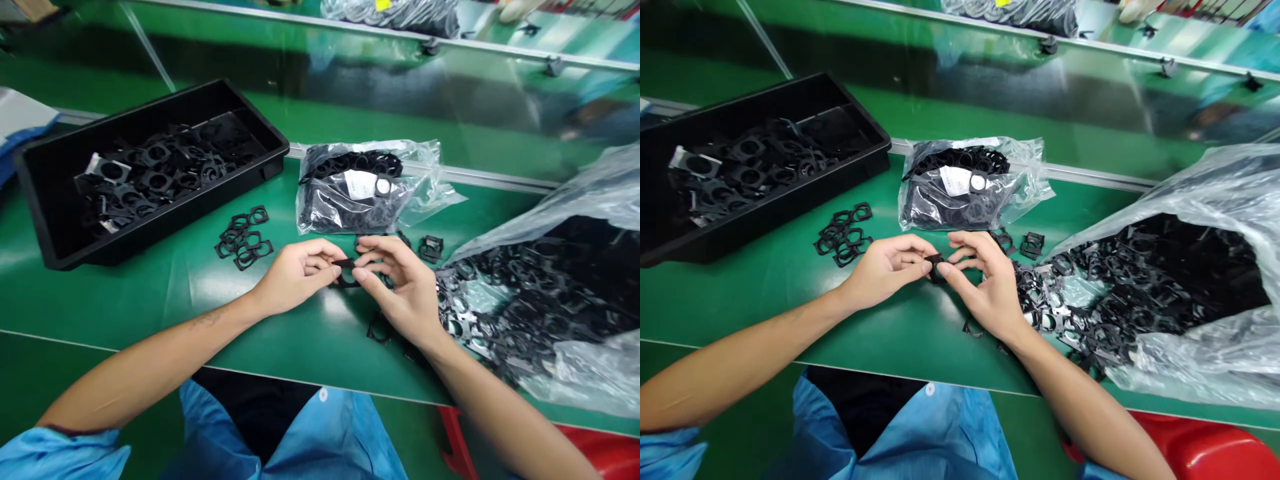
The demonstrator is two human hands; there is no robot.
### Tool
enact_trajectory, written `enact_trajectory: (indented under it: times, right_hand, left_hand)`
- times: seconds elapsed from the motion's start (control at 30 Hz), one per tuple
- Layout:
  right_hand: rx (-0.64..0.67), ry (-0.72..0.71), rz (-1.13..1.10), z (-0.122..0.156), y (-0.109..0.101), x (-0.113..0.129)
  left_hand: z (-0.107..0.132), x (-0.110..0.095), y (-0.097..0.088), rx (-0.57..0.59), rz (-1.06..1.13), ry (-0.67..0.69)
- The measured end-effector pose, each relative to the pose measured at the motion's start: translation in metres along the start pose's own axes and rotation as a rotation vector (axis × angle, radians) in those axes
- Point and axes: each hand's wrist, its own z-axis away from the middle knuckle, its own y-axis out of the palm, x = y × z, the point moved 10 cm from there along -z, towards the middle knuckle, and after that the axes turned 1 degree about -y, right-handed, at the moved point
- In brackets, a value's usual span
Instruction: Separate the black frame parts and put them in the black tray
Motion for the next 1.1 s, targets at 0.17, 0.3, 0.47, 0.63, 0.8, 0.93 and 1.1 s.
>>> enact_trajectory:
  times: [0.17, 0.3, 0.47, 0.63, 0.8, 0.93, 1.1]
  right_hand:
    - [0.097, -0.077, 0.031, -0.002, 0.008, 0.009]
    - [0.077, -0.063, 0.063, -0.002, 0.007, 0.007]
    - [0.079, -0.02, 0.034, -0.002, 0.008, 0.003]
    - [0.081, 0.058, -0.063, -0.004, 0.007, 0.0]
    - [0.145, 0.197, -0.223, -0.003, 0.014, -0.008]
    - [0.159, 0.211, -0.2, -0.004, 0.015, -0.009]
    - [0.126, 0.224, -0.202, -0.004, 0.013, -0.012]
  left_hand:
    - [-0.004, 0.0, -0.01, -0.062, 0.109, -0.013]
    - [-0.003, -0.003, -0.009, -0.047, 0.069, 0.027]
    - [-0.004, -0.003, -0.007, -0.024, 0.132, 0.022]
    - [-0.005, 0.0, -0.004, 0.016, 0.195, -0.021]
    - [-0.005, 0.002, -0.003, 0.008, 0.211, -0.064]
    - [-0.005, -0.001, -0.006, -0.025, 0.196, -0.043]
    - [-0.005, 0.004, -0.011, -0.036, 0.196, -0.083]
